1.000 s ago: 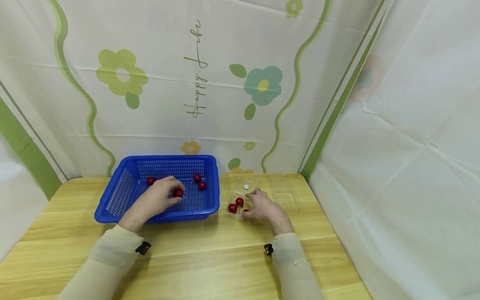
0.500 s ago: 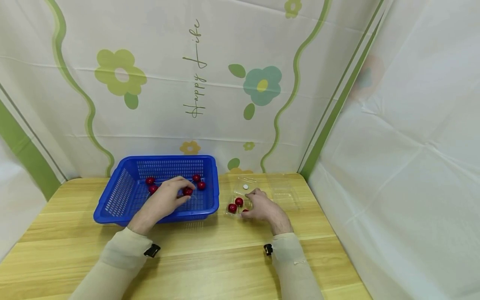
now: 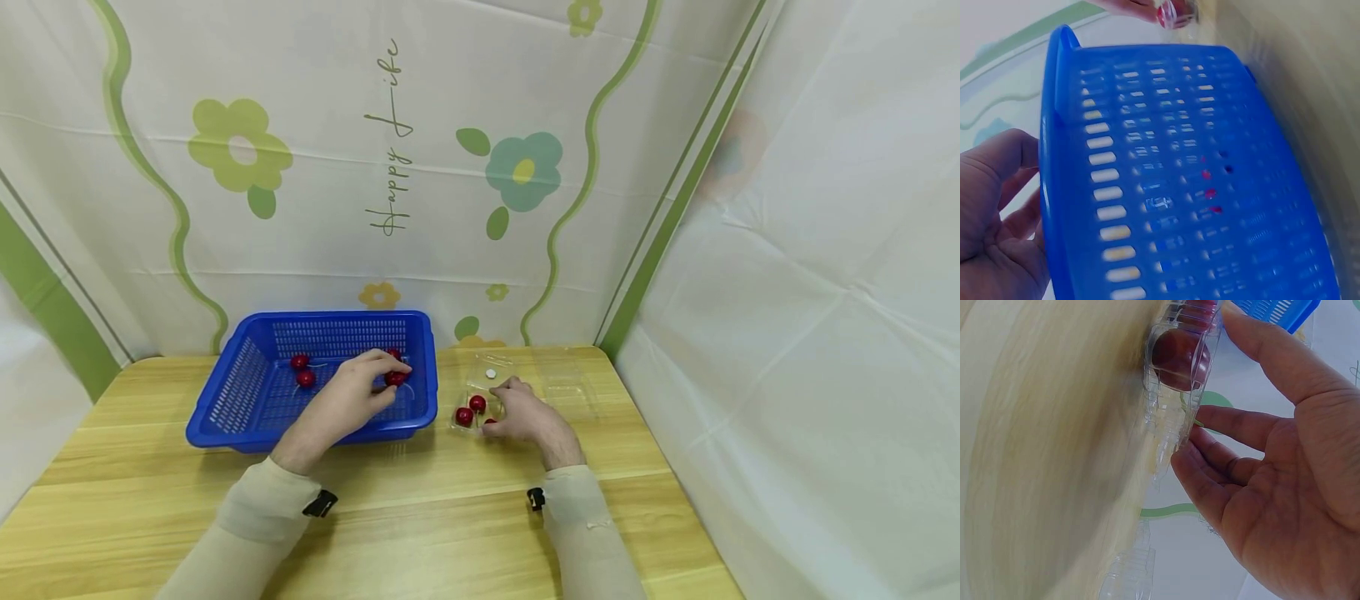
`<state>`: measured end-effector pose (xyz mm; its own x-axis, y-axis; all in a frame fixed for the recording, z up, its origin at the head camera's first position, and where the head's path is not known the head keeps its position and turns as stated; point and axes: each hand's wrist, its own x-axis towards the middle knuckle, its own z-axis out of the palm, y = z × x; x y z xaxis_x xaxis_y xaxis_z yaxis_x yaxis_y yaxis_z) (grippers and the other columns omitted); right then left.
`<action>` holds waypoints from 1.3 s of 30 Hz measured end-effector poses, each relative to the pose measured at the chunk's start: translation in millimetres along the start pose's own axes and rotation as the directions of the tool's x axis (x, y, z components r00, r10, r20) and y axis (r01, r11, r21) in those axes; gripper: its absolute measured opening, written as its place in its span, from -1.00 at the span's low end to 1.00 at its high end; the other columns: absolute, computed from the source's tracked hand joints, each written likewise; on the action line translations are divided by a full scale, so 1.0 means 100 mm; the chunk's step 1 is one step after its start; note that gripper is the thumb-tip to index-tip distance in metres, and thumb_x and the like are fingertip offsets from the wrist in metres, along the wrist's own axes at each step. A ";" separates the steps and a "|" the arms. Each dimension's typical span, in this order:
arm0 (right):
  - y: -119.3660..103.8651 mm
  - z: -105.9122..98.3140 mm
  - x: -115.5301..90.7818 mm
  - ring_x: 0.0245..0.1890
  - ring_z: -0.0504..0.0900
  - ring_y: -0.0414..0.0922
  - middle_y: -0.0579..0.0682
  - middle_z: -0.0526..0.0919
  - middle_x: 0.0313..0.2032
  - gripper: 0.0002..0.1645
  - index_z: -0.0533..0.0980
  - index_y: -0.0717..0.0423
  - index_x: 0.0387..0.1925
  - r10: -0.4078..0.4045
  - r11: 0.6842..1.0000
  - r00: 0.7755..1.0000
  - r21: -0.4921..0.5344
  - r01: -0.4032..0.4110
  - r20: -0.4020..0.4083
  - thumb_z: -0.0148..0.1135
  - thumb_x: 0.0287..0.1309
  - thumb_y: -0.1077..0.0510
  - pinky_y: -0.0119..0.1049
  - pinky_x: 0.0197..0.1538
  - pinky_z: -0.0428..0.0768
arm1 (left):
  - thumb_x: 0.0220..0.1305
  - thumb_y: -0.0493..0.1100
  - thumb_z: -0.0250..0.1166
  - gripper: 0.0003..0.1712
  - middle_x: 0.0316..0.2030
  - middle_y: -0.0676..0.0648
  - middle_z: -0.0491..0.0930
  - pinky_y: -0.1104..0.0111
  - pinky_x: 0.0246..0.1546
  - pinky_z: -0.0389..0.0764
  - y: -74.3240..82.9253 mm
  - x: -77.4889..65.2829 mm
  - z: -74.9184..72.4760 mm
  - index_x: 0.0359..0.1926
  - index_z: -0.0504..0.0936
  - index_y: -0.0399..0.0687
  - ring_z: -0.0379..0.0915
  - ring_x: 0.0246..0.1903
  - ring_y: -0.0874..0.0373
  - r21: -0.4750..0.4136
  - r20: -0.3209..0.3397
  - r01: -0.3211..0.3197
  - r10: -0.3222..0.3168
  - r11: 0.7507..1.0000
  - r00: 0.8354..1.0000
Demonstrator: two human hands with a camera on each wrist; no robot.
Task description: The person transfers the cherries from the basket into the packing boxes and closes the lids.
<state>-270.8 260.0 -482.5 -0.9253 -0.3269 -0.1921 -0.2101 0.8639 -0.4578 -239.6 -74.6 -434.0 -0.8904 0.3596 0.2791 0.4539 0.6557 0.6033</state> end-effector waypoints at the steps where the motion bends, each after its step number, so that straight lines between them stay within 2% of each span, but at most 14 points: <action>1: 0.00 0.00 0.00 0.58 0.55 0.27 0.28 0.55 0.52 0.03 0.50 0.31 0.67 0.000 1.000 1.000 -0.002 0.000 -0.001 0.76 0.37 -0.04 0.28 0.67 0.61 | 0.52 -0.43 0.47 -0.58 0.26 -0.22 0.79 0.30 -0.11 0.87 0.02 0.01 0.01 0.32 0.85 -0.18 0.69 -0.06 0.06 -0.003 -0.006 -0.007 0.007 1.000 1.000; 8: 0.02 0.01 0.01 0.58 0.56 0.26 0.28 0.56 0.52 0.03 0.50 0.31 0.66 -0.005 1.000 1.000 -0.012 0.005 -0.007 0.76 0.36 -0.04 0.26 0.67 0.62 | 0.54 -0.41 0.50 -0.62 0.22 -0.19 0.80 0.12 0.14 0.97 0.17 0.05 0.09 0.30 0.86 -0.20 0.84 0.13 -0.06 -0.027 -0.048 -0.045 0.044 0.999 0.998; 20: 0.03 0.01 0.03 0.58 0.55 0.26 0.28 0.57 0.51 0.03 0.51 0.32 0.65 -0.017 1.000 1.000 -0.019 0.016 -0.005 0.75 0.37 -0.05 0.25 0.67 0.61 | 0.54 -0.35 0.56 -0.65 0.17 -0.10 0.82 0.14 0.16 0.94 0.37 0.14 0.27 0.26 0.87 -0.11 0.83 0.11 0.01 0.011 -0.058 -0.067 0.067 0.998 0.996; 25: 0.04 0.01 0.04 0.57 0.57 0.27 0.28 0.57 0.50 0.02 0.51 0.32 0.65 -0.023 0.999 1.000 -0.022 0.023 -0.004 0.74 0.39 -0.06 0.25 0.66 0.63 | 0.57 -0.33 0.56 -0.68 0.15 -0.09 0.82 0.16 0.15 0.94 0.42 0.17 0.38 0.24 0.88 -0.07 0.83 0.12 0.02 0.017 -0.046 -0.092 0.093 0.996 0.995; 33: 0.04 0.01 0.04 0.58 0.57 0.27 0.29 0.56 0.53 0.01 0.51 0.31 0.66 -0.020 1.000 1.000 -0.013 0.020 0.001 0.72 0.40 -0.06 0.27 0.65 0.63 | 0.53 -0.32 0.60 -0.70 0.16 -0.11 0.84 0.12 0.26 0.92 0.44 0.23 0.55 0.21 0.88 -0.09 0.83 0.19 -0.04 0.027 -0.022 -0.134 0.135 0.991 0.991; 39: 0.03 0.00 0.03 0.60 0.55 0.28 0.29 0.56 0.55 0.01 0.51 0.29 0.67 -0.012 1.000 1.000 -0.002 0.012 0.004 0.72 0.41 -0.07 0.30 0.65 0.63 | 0.52 -0.33 0.61 -0.69 0.16 -0.13 0.83 0.12 0.25 0.92 0.49 0.27 0.67 0.21 0.87 -0.12 0.82 0.17 -0.06 0.035 0.019 -0.132 0.131 0.991 0.991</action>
<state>-274.7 261.7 -484.7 -0.9214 -0.3389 -0.1903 -0.2218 0.8606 -0.4585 -239.3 11.3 -447.1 -0.8223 0.4554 0.3413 0.5683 0.6252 0.5349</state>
